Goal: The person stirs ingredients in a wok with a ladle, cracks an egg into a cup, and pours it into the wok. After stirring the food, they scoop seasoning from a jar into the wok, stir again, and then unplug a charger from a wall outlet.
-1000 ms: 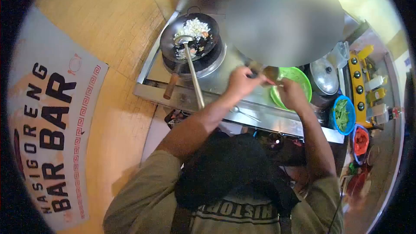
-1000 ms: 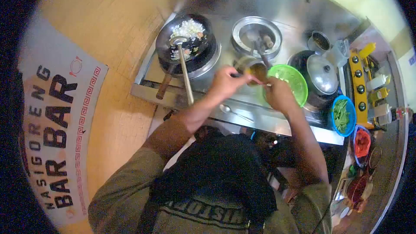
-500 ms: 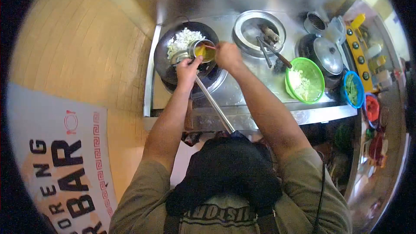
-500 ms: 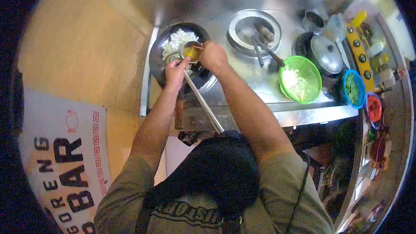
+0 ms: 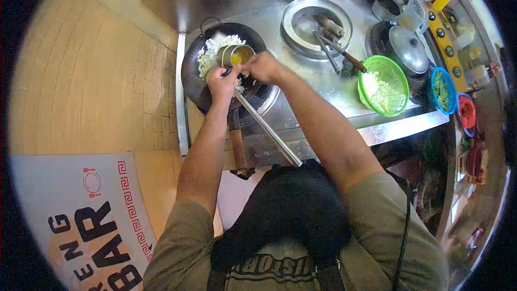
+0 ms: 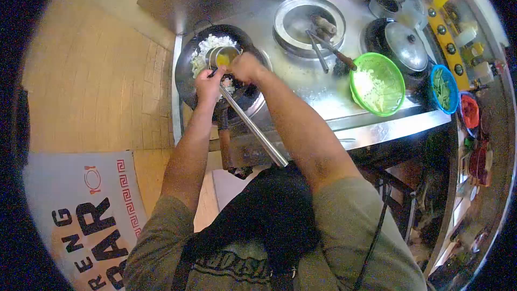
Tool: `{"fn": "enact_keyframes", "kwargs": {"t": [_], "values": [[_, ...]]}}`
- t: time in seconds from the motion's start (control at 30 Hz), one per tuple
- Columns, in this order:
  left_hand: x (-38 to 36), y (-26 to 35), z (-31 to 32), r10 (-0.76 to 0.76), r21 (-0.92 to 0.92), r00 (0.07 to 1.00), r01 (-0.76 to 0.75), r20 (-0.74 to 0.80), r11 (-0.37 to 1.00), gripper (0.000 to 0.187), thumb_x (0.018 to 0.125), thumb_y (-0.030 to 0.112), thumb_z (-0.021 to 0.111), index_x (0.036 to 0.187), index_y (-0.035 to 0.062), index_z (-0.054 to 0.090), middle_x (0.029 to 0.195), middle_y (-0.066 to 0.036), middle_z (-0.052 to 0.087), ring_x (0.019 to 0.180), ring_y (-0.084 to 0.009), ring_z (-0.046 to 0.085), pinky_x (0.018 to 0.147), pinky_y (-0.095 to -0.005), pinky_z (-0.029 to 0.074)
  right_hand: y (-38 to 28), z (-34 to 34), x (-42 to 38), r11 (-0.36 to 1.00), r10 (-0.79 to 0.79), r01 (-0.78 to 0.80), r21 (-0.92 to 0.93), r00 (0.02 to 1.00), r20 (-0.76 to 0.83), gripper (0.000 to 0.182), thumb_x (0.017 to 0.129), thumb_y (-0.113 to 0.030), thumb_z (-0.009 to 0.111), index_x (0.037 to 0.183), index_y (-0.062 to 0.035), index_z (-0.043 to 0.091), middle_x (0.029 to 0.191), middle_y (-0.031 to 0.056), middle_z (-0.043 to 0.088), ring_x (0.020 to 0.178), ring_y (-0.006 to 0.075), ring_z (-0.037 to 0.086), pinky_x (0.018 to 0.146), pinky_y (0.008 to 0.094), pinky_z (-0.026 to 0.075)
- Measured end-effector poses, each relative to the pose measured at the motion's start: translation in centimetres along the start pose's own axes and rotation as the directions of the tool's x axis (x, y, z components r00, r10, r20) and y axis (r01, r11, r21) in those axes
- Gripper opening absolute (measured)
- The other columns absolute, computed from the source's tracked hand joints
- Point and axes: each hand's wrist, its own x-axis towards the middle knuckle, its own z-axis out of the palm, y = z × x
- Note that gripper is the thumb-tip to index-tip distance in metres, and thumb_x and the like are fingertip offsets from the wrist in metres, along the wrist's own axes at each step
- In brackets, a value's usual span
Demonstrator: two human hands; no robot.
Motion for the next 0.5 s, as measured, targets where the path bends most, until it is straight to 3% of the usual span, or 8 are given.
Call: {"fn": "enact_keyframes", "kwargs": {"t": [0.07,0.17,0.23,0.3,0.33,0.43,0.47,0.5], "values": [[0.2,0.0,-0.1,0.059,-0.046,0.996,-0.062,-0.065,0.997,0.036,0.072,0.024,0.080,0.057,0.0015,0.056,0.054,-0.003,0.056,0.043,-0.0093,0.051,0.038,-0.0269,0.039,-1.2,-1.4,-0.9,0.997,0.075,-0.070,0.044,0.990,-0.121,0.024,0.081,-0.026,0.060,0.088,-0.0058,0.069,0.085,0.0200,0.067,0.084,0.0304,0.066,0.076,0.0401,0.052],[0.4,0.3,-0.1,0.010,-0.001,1.000,-0.010,-0.030,1.000,0.036,0.072,0.023,0.080,0.057,0.0018,0.056,0.055,-0.004,0.057,0.043,-0.0087,0.050,0.038,-0.0274,0.038,-0.5,0.8,0.5,0.996,-0.015,-0.016,0.082,0.932,0.363,0.026,0.083,-0.029,0.059,0.087,-0.0062,0.070,0.086,0.0199,0.067,0.084,0.0317,0.066,0.075,0.0413,0.052],[0.3,1.3,-0.2,0.024,-0.054,0.998,-0.027,-0.053,0.998,0.035,0.072,0.023,0.080,0.058,0.0019,0.056,0.055,-0.003,0.057,0.043,-0.0088,0.049,0.038,-0.0276,0.038,0.3,1.7,1.5,0.992,-0.121,0.123,-0.003,0.981,0.153,0.028,0.086,-0.031,0.057,0.088,-0.0060,0.070,0.088,0.0192,0.067,0.084,0.0319,0.066,0.072,0.0428,0.052],[0.8,0.7,-0.3,0.040,-0.066,0.996,-0.045,-0.074,0.997,0.034,0.072,0.024,0.080,0.060,0.0018,0.057,0.055,-0.003,0.057,0.043,-0.0088,0.049,0.038,-0.0277,0.038,-0.3,2.4,1.3,0.985,0.142,-0.137,-0.101,0.989,0.039,0.029,0.087,-0.031,0.057,0.088,-0.0052,0.070,0.090,0.0188,0.067,0.085,0.0317,0.066,0.072,0.0431,0.052],[1.6,-0.4,0.0,0.046,-0.057,0.995,-0.052,-0.093,0.997,0.034,0.072,0.024,0.081,0.061,0.0017,0.057,0.056,-0.003,0.057,0.043,-0.0089,0.049,0.038,-0.0277,0.038,-0.3,2.3,1.6,0.855,-0.350,0.422,-0.300,0.898,0.266,0.031,0.081,-0.030,0.062,0.089,-0.0019,0.069,0.082,0.0203,0.066,0.076,0.0340,0.065,0.069,0.0415,0.051],[2.9,-2.3,-0.2,0.159,0.033,0.983,-0.157,-0.092,0.987,0.035,0.071,0.027,0.081,0.063,0.0011,0.058,0.056,-0.003,0.057,0.044,-0.0093,0.050,0.039,-0.0278,0.039,-0.6,0.9,1.6,0.993,0.115,-0.119,-0.026,0.988,-0.107,0.027,0.079,-0.027,0.062,0.090,-0.0035,0.069,0.088,0.0203,0.066,0.082,0.0345,0.065,0.074,0.0424,0.051],[3.0,-2.5,-0.3,0.215,0.069,0.973,-0.210,-0.081,0.975,0.036,0.071,0.028,0.081,0.063,0.0009,0.058,0.056,-0.003,0.057,0.045,-0.0094,0.050,0.039,-0.0279,0.039,-1.2,0.7,1.2,0.992,0.106,-0.109,-0.058,0.993,-0.049,0.022,0.075,-0.019,0.061,0.090,-0.0067,0.070,0.090,0.0191,0.067,0.083,0.0340,0.065,0.075,0.0426,0.051],[2.8,-1.4,-0.4,0.125,0.014,0.990,-0.124,-0.066,0.992,0.037,0.070,0.029,0.081,0.063,0.0008,0.058,0.056,-0.003,0.057,0.046,-0.0097,0.050,0.040,-0.0282,0.040,-0.5,1.0,2.2,0.960,-0.093,0.101,-0.260,0.995,0.044,0.021,0.075,-0.019,0.061,0.090,-0.0074,0.070,0.089,0.0187,0.067,0.083,0.0332,0.065,0.074,0.0417,0.051]]}}
